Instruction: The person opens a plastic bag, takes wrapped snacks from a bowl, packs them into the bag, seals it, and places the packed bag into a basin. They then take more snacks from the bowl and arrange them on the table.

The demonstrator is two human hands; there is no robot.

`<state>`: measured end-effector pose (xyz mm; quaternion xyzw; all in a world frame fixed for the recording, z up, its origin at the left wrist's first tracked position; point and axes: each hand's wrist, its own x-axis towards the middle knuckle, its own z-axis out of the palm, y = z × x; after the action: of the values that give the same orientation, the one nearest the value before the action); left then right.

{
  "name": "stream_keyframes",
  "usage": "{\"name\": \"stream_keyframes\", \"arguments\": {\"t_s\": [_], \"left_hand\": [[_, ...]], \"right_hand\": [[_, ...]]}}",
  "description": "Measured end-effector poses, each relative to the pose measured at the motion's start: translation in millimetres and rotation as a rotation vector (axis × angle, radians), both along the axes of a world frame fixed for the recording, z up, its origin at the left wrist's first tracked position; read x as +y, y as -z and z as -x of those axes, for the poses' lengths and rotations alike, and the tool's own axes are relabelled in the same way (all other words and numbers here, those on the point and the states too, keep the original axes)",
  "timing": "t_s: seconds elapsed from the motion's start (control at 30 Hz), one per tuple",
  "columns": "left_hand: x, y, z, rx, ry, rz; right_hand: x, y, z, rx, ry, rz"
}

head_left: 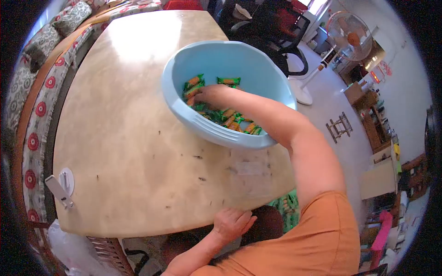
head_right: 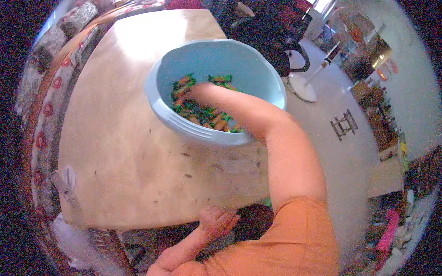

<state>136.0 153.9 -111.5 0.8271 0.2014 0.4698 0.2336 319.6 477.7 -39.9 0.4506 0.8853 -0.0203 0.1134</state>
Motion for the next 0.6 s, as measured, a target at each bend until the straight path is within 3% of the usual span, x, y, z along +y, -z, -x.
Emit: {"name": "stream_keyframes", "arguments": {"t_s": [0.1, 0.2, 0.3, 0.4, 0.5, 0.6], "left_hand": [[-1.4, 5.4, -3.3, 0.008, -0.01, -0.003], [-0.6, 6.5, -3.7, 0.027, -0.016, -0.002], [0.2, 10.3, -6.3, 0.031, -0.015, -0.008], [-1.5, 8.4, -8.6, 0.013, -0.066, -0.038], [0.2, 4.2, -10.4, -0.036, -0.101, -0.082], [-3.3, 1.1, -10.5, -0.011, -0.11, -0.081]], "right_hand": [[17.8, 3.0, -7.0, -0.187, 0.08, 0.131], [-2.4, -56.1, 1.8, 0.088, 0.342, 0.036], [-13.5, -94.5, -10.2, 0.718, 0.418, 0.173], [-59.7, -138.9, 19.6, 1.123, 0.392, 0.455], [-110.3, -166.7, 65.1, 1.132, 0.313, 0.53], [-153.9, -150.2, 121.7, 0.907, 0.172, 0.343]]}}
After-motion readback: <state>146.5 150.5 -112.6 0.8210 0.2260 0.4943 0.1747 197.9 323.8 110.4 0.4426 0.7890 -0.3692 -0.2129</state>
